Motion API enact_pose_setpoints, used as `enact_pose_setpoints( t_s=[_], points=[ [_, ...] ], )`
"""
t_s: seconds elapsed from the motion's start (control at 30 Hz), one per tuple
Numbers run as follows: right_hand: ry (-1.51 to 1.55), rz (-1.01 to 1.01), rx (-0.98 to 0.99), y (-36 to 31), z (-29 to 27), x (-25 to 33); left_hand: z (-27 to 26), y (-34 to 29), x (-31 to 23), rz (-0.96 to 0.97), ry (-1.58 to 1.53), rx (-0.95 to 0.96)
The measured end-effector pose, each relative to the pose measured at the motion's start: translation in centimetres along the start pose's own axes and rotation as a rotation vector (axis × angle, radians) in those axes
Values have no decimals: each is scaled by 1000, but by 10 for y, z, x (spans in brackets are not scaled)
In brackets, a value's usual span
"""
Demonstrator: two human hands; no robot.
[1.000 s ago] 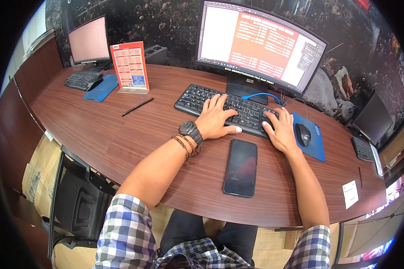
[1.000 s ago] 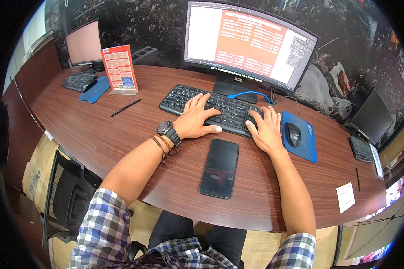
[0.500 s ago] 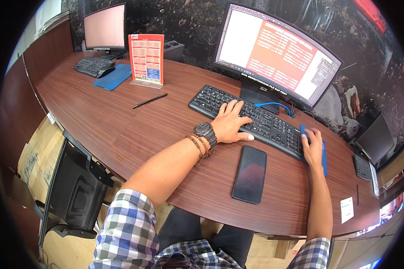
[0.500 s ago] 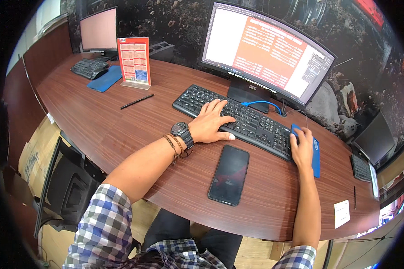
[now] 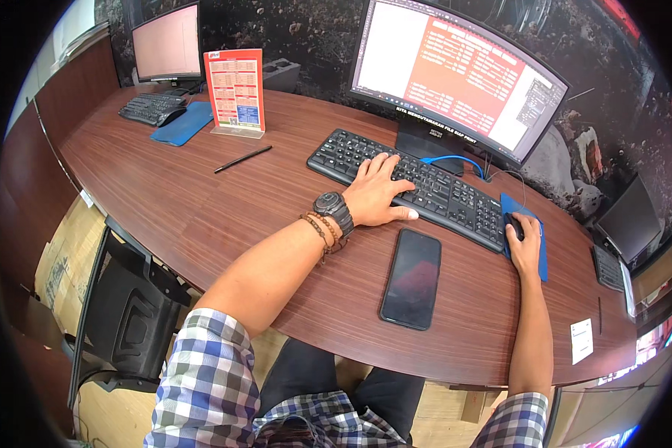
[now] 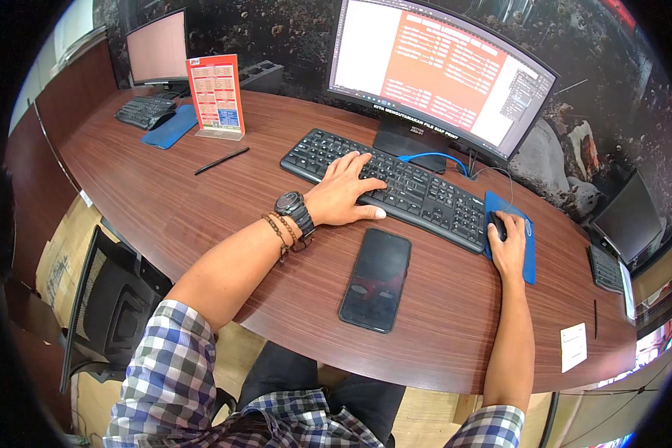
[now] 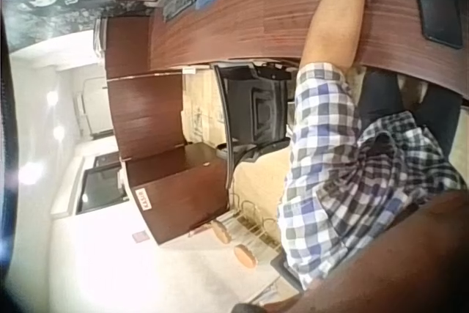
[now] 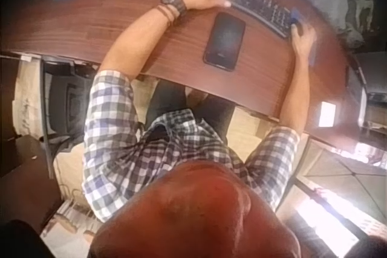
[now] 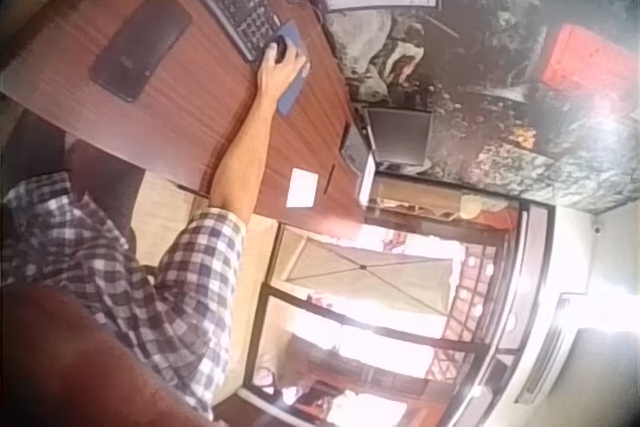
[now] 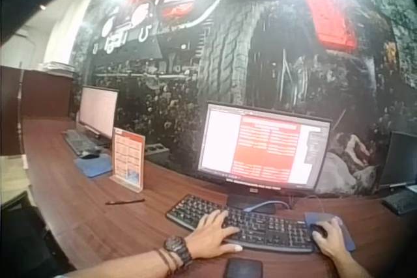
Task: Typing on a keyboard and using a mouse at a workstation in a print shop environment.
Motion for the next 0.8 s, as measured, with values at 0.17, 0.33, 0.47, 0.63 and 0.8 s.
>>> enact_pose_setpoints(
  t_s=[0.17,0.33,0.47,0.63,0.8],
  points=[
    [8,2,8,-1,0,-1,0,-1,0,-7,5,6],
    [23,-6,3,0,0,1,-2,-1,1,-11,0,5],
    [20,1,1,2,-1,-2,-3,1,1,-24,-25,-29],
    [10,48,-10,3,0,4,-4,1,-2,-19,-44,-31],
    [5,48,-6,2,1,3,-4,4,-6,7,-86,-78]
  ],
)
Point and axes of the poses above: each hand's wrist, its own y-axis towards the middle knuckle, its own z-axis out of the palm, x = y × z, the point moved 2 cm from there along y, towards the middle knuckle, and after that the axes turned 2 degrees about -z, right-handed, at the moved point
